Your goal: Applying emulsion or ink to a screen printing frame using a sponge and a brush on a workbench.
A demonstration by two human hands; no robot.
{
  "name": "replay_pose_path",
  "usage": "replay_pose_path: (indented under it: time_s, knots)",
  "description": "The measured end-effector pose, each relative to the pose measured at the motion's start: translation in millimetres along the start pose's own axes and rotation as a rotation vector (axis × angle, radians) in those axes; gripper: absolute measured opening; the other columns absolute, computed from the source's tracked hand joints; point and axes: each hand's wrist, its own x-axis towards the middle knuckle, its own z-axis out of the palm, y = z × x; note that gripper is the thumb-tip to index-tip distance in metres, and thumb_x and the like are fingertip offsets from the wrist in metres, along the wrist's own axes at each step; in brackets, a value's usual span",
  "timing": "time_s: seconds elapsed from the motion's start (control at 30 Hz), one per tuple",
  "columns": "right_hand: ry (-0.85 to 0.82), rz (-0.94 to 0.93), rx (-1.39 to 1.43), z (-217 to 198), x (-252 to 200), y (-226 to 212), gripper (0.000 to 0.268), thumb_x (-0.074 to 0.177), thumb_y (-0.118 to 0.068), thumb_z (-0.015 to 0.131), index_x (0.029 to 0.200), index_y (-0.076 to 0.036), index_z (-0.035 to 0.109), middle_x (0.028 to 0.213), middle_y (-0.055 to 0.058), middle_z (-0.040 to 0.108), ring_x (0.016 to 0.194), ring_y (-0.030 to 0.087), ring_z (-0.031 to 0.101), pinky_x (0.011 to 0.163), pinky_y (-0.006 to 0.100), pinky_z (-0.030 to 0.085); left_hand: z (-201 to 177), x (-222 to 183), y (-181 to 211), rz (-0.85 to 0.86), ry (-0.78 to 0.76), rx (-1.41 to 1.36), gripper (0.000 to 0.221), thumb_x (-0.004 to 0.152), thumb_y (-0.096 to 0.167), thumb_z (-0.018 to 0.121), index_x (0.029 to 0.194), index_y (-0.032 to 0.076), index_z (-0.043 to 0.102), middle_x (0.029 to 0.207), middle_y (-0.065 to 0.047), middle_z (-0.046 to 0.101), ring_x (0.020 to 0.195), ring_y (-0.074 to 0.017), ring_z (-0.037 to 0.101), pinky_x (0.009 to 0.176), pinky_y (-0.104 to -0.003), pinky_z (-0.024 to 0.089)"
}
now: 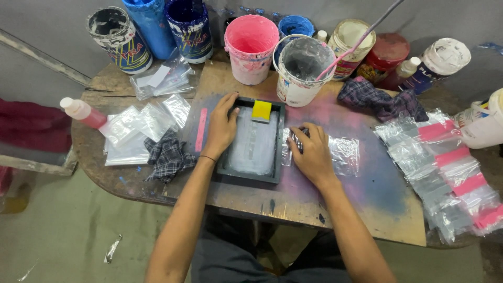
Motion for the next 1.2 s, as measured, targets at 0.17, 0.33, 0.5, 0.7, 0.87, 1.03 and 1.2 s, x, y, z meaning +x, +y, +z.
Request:
replay_pose_path:
  time_s: [0.17,0.33,0.5,0.7,0.87,1.03,1.2]
  knots:
    - [-0.011,0.011,0.008,-3.5,3.2,-3.8,0.027,0.098,-0.028,0.07,0.118,-0.011,0.076,0.112,0.008,0.063,0.112,0.025,0.059,0.092,0.037,0.046,-2.3,1.5,0.5,-0.025,-0.001,-0.017,0.04,0.098,-0.002,0.058,0.138,-0.001,0.06,0.134,-0.024,0.06,0.131,-0.0408,0.055,0.11,-0.048,0.046]
    - [-0.019,0.019,0.0,-1.4,2.7,-1.4,0.028,0.098,-0.029,0.07,0.119,-0.012,0.075,0.112,0.007,0.063,0.112,0.024,0.059,0.092,0.038,0.046,-3.0,-0.1,3.3,-0.037,-0.002,-0.02,0.04,0.098,-0.002,0.059,0.139,-0.001,0.059,0.135,-0.024,0.06,0.131,-0.0407,0.055,0.11,-0.048,0.046]
    - [0.027,-0.013,0.02,0.0,1.6,1.3,0.027,0.097,-0.029,0.071,0.118,-0.012,0.076,0.112,0.008,0.063,0.109,0.026,0.061,0.091,0.038,0.047,-3.1,-0.1,2.6,-0.031,0.003,-0.023,0.039,0.098,-0.002,0.059,0.136,-0.003,0.06,0.134,-0.025,0.06,0.129,-0.0422,0.056,0.109,-0.049,0.046]
    - [0.125,0.011,0.085,-43.3,4.8,11.3,0.026,0.096,-0.008,0.07,0.121,-0.01,0.075,0.108,0.012,0.063,0.103,0.031,0.063,0.092,0.041,0.049,-5.2,-0.6,9.7,-0.025,0.0,-0.023,0.038,0.098,-0.002,0.058,0.136,-0.004,0.06,0.134,-0.026,0.06,0.129,-0.0436,0.055,0.109,-0.051,0.046]
    - [0.132,0.168,-0.022,-61.0,-22.6,50.6,0.025,0.091,0.004,0.07,0.113,-0.006,0.077,0.105,0.015,0.065,0.103,0.034,0.065,0.092,0.043,0.05,-3.7,-1.8,8.2,-0.03,0.005,-0.029,0.038,0.099,-0.002,0.057,0.136,-0.003,0.06,0.134,-0.025,0.06,0.129,-0.043,0.056,0.109,-0.05,0.046]
    - [0.086,0.273,-0.084,-63.9,-37.1,67.6,0.023,0.094,0.0,0.07,0.113,-0.009,0.078,0.107,0.01,0.064,0.106,0.029,0.064,0.093,0.04,0.049,-2.1,-0.7,5.3,-0.033,0.014,-0.023,0.037,0.099,-0.002,0.058,0.136,-0.002,0.061,0.134,-0.023,0.06,0.129,-0.0414,0.056,0.109,-0.049,0.046]
    - [0.062,0.313,-0.074,-67.1,-38.0,60.4,0.021,0.095,-0.001,0.071,0.113,-0.009,0.079,0.109,0.013,0.065,0.109,0.031,0.062,0.097,0.04,0.048,-2.2,-1.1,5.0,-0.041,0.011,-0.019,0.037,0.099,-0.001,0.057,0.137,-0.001,0.061,0.135,-0.021,0.06,0.13,-0.0393,0.056,0.11,-0.047,0.046]
